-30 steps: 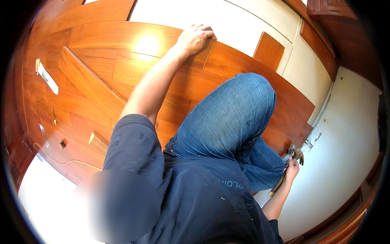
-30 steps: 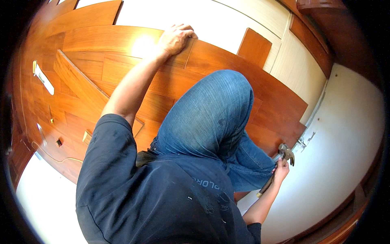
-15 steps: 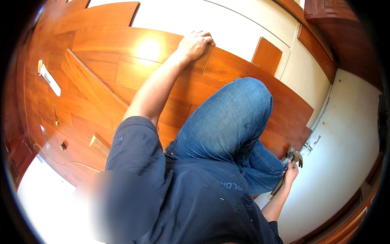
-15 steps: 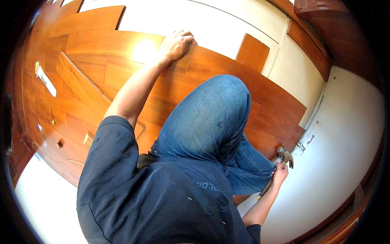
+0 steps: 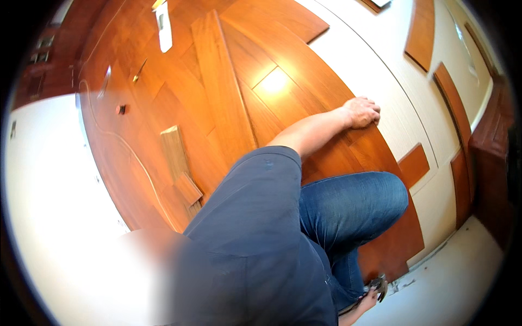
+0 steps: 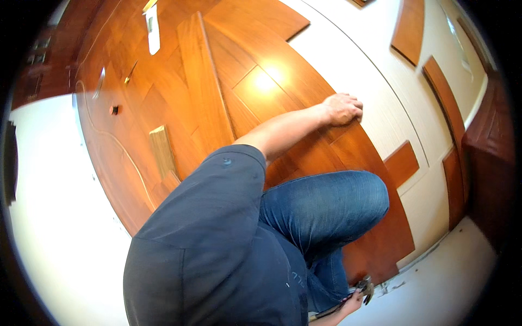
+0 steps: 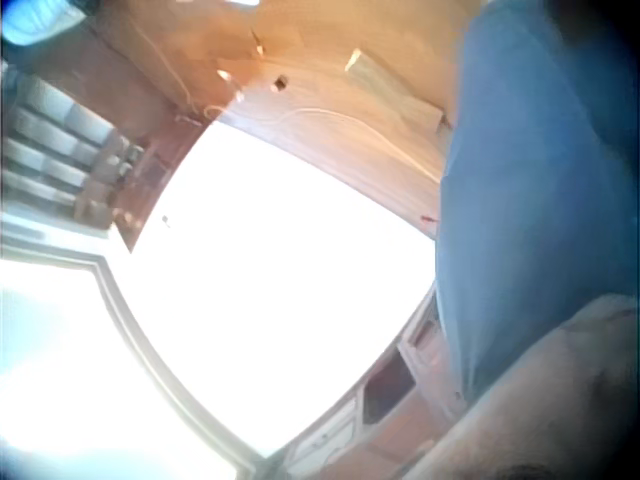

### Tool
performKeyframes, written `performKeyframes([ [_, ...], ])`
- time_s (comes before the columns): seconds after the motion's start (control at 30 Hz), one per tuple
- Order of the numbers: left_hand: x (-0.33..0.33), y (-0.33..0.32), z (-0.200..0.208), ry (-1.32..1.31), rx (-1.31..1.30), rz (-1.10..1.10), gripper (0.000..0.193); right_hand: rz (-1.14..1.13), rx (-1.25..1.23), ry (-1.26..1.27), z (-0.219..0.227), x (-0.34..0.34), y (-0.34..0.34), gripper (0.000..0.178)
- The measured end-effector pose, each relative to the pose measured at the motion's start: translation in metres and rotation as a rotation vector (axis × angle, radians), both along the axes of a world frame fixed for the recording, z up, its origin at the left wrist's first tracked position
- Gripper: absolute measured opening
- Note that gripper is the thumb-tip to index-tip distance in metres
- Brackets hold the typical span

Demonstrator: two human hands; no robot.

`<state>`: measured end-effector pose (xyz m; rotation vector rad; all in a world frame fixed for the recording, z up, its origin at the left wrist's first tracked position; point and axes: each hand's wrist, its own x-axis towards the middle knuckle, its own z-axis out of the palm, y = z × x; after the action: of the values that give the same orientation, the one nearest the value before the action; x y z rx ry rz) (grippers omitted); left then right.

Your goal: The person installs hardwood flooring planks on a subfloor. They position each plank, tap it into place with a hammer, and secure it using a pneumatic nail gun. The process is repeated for multiple planks across the room.

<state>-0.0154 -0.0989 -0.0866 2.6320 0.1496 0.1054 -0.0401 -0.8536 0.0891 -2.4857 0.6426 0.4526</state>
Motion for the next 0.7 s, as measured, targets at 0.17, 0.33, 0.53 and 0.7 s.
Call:
performKeyframes([
  [0.17,-0.005,0.001,-0.001,-0.020,-0.021,0.009,0.018,0.038,0.004,-0.003,-0.002,0.007,0.000,0.037],
  [0.33,-0.004,-0.002,-0.001,-0.058,-0.028,0.034,0.015,0.125,-0.092,-0.064,-0.019,0.020,-0.029,0.044],
  [0.53,-0.001,-0.003,0.002,-0.054,-0.033,0.041,0.015,0.064,-0.030,-0.038,-0.016,0.018,-0.034,0.041],
  [0.7,-0.005,-0.003,0.005,-0.002,-0.019,0.044,0.017,0.004,0.011,0.006,-0.005,0.009,-0.001,0.035],
])
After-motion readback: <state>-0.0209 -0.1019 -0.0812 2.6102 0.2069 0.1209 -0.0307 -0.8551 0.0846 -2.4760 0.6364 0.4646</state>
